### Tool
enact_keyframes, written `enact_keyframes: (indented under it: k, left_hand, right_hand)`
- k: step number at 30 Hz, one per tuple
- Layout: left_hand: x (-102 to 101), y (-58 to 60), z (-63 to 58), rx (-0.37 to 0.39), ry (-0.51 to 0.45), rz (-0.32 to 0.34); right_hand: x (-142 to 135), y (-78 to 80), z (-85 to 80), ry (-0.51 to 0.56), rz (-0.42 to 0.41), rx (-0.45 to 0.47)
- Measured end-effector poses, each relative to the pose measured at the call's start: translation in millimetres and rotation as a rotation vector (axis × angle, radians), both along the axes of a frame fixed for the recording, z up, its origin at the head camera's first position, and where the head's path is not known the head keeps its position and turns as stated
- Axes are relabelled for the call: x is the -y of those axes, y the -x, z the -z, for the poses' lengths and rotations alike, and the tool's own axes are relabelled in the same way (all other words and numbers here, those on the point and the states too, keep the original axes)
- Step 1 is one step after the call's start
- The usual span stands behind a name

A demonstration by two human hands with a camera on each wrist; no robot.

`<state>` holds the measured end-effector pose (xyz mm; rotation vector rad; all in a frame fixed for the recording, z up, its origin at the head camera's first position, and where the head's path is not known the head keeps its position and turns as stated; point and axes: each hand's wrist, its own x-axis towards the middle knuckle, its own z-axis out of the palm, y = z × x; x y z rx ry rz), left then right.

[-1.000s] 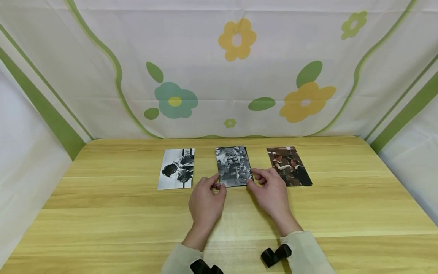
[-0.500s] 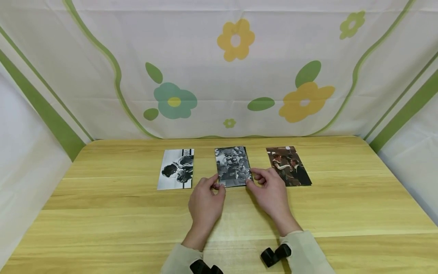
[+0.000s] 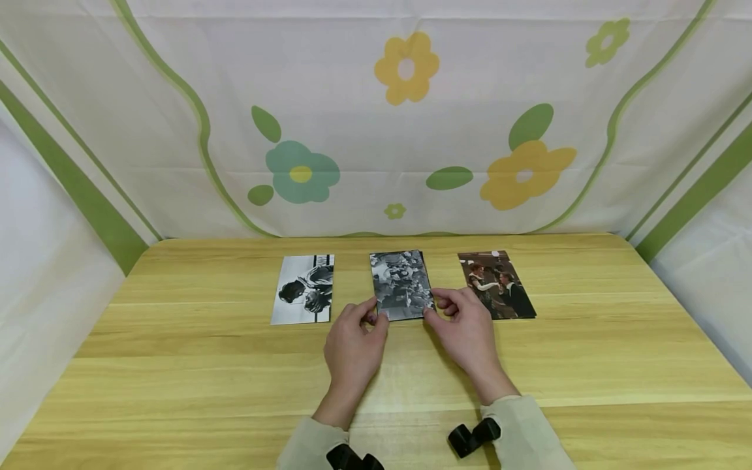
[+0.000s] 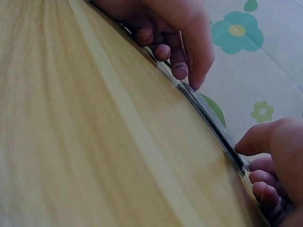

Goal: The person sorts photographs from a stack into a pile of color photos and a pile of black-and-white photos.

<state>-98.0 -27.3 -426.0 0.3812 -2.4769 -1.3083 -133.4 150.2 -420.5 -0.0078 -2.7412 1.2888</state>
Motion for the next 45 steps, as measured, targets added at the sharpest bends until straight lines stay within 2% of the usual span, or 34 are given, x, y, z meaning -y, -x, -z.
enact_keyframes:
  k: [14,21,25,33,39,43,45]
  left_hand:
    - [0.3,-4.4,-3.2,-0.041,-0.112,0.008]
    - [0.9,-7.3,-3.2,-0.023,-0.123,-0.006]
    - [1.2,-8.6,-4.0,-0.023,-0.136,0.007]
    - [8.1,-9.2,-9.7,-0.137,-0.376,0.119]
    - [24.6,-10.8,-15.6,-0.155,-0.379,0.054]
    - [39.9,-10.6,-17.5,-0.184,-0.332,-0.012]
    - [48.1,-10.5,-18.0,-0.218,-0.276,-0.035]
  right_hand:
    - [-1.4,-2.2,-4.2,0.08,0.012,0.008]
    - [0.7,-4.1,-5.9,0.104,0.009,0.015]
    - [0.5,-6.2,-7.6,0.15,0.018,0.02]
    - [5.5,-10.3,-14.1,0.229,0.047,-0.024]
    - [27.3,-16.9,-17.2,0.3,0.019,-0.033]
    - [49.4,-19.6,-20.0,0.344,-0.013,-0.013]
    - [61.6,-20.5,-21.6,0.35,-0.031,-0.008]
